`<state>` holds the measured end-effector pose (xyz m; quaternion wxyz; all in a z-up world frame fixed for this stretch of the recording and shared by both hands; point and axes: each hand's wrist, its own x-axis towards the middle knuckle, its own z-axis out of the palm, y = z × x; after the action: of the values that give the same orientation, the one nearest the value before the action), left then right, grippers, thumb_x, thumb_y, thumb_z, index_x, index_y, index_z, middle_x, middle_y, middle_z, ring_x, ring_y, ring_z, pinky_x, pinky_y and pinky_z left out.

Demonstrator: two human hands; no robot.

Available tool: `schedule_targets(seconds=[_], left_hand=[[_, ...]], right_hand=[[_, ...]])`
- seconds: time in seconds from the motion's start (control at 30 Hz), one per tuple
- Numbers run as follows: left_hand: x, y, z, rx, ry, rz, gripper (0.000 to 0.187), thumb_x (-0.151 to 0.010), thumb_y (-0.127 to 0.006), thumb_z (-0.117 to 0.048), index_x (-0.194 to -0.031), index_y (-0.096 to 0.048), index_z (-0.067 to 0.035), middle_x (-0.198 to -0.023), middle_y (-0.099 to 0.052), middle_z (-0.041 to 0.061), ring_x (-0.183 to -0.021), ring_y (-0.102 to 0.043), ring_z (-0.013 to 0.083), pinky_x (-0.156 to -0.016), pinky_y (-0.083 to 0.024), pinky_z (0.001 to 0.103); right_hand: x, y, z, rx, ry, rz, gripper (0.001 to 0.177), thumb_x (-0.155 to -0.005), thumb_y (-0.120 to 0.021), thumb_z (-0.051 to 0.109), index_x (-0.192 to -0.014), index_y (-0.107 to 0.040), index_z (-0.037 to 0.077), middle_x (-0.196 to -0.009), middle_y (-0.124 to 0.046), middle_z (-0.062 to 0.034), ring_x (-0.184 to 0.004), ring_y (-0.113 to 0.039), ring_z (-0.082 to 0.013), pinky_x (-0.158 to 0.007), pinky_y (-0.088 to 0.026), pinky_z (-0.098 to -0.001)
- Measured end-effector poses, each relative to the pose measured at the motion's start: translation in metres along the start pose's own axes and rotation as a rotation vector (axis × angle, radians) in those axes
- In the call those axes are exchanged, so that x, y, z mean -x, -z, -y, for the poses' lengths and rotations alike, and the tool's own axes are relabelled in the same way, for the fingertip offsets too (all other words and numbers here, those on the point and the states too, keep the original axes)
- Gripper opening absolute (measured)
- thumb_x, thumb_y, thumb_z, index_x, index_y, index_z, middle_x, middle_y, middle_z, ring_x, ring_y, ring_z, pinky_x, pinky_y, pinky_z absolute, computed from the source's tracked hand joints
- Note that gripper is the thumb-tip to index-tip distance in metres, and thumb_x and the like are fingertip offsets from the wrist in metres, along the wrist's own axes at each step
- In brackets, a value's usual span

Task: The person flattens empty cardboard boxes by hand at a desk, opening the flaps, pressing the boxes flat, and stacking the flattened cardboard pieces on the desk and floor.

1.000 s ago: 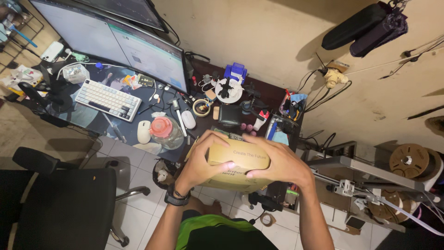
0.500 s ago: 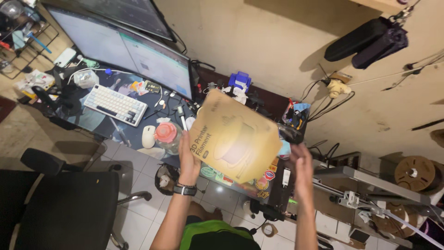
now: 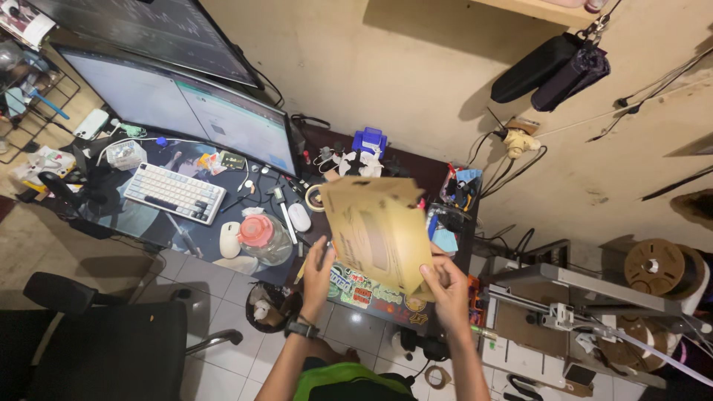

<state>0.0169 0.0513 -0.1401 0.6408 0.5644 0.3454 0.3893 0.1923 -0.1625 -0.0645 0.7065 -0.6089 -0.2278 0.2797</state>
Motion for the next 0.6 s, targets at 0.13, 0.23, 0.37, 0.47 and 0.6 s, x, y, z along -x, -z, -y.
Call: schedule_targets(seconds=[0.13, 0.23, 0.37, 0.47, 0.6], left_hand=[[0.016, 0.011, -0.047, -0.321, -0.321, 0.066, 0.079, -0.090, -0.073, -0.015, -0.156, -0.034, 0.000, -0.160, -0.039, 0.017, -0.148, -0.041, 0.0308, -0.119, -0.035, 0.040], [0.013, 0.015, -0.081, -0.432, -0.443, 0.214, 0.091, -0.082, -0.078, -0.010, -0.158, -0.028, 0.000, -0.163, -0.032, 0.019, -0.150, -0.036, 0.0315, -0.118, -0.035, 0.042], [0.007, 0.019, -0.098, -0.311, -0.255, 0.372, 0.095, -0.080, -0.075, -0.005, -0.159, -0.023, -0.004, -0.167, -0.025, 0.017, -0.153, -0.030, 0.0315, -0.117, -0.037, 0.043], [0.002, 0.022, -0.092, -0.246, -0.171, 0.446, 0.091, -0.083, -0.072, -0.004, -0.160, -0.025, -0.007, -0.168, -0.027, 0.015, -0.153, -0.034, 0.0302, -0.118, -0.040, 0.042], [0.000, 0.028, -0.079, -0.309, -0.159, 0.493, 0.081, -0.086, -0.071, -0.004, -0.158, -0.035, -0.008, -0.165, -0.035, 0.014, -0.150, -0.040, 0.0298, -0.118, -0.040, 0.042]], right_hand=[[-0.008, -0.005, 0.054, 0.462, 0.319, 0.209, 0.014, -0.094, -0.069, 0.013, -0.098, -0.071, 0.000, -0.143, -0.064, -0.0135, -0.120, -0.065, -0.0218, -0.101, -0.049, -0.0359], [-0.013, -0.011, 0.071, 0.618, 0.237, 0.324, 0.016, -0.091, -0.068, 0.016, -0.098, -0.069, 0.001, -0.143, -0.063, -0.0125, -0.119, -0.067, -0.0254, -0.097, -0.051, -0.0379], [-0.023, -0.018, 0.062, 0.684, 0.194, 0.403, 0.018, -0.092, -0.066, 0.017, -0.099, -0.067, 0.001, -0.139, -0.064, -0.0126, -0.114, -0.068, -0.0301, -0.095, -0.051, -0.0370], [-0.037, -0.024, 0.042, 0.740, 0.196, 0.427, 0.017, -0.093, -0.066, 0.017, -0.100, -0.068, 0.001, -0.134, -0.064, -0.0128, -0.111, -0.067, -0.0316, -0.095, -0.051, -0.0371], [-0.047, -0.030, 0.014, 0.765, 0.203, 0.469, 0.016, -0.093, -0.065, 0.016, -0.099, -0.068, 0.001, -0.132, -0.064, -0.0107, -0.109, -0.066, -0.0300, -0.096, -0.051, -0.0370]])
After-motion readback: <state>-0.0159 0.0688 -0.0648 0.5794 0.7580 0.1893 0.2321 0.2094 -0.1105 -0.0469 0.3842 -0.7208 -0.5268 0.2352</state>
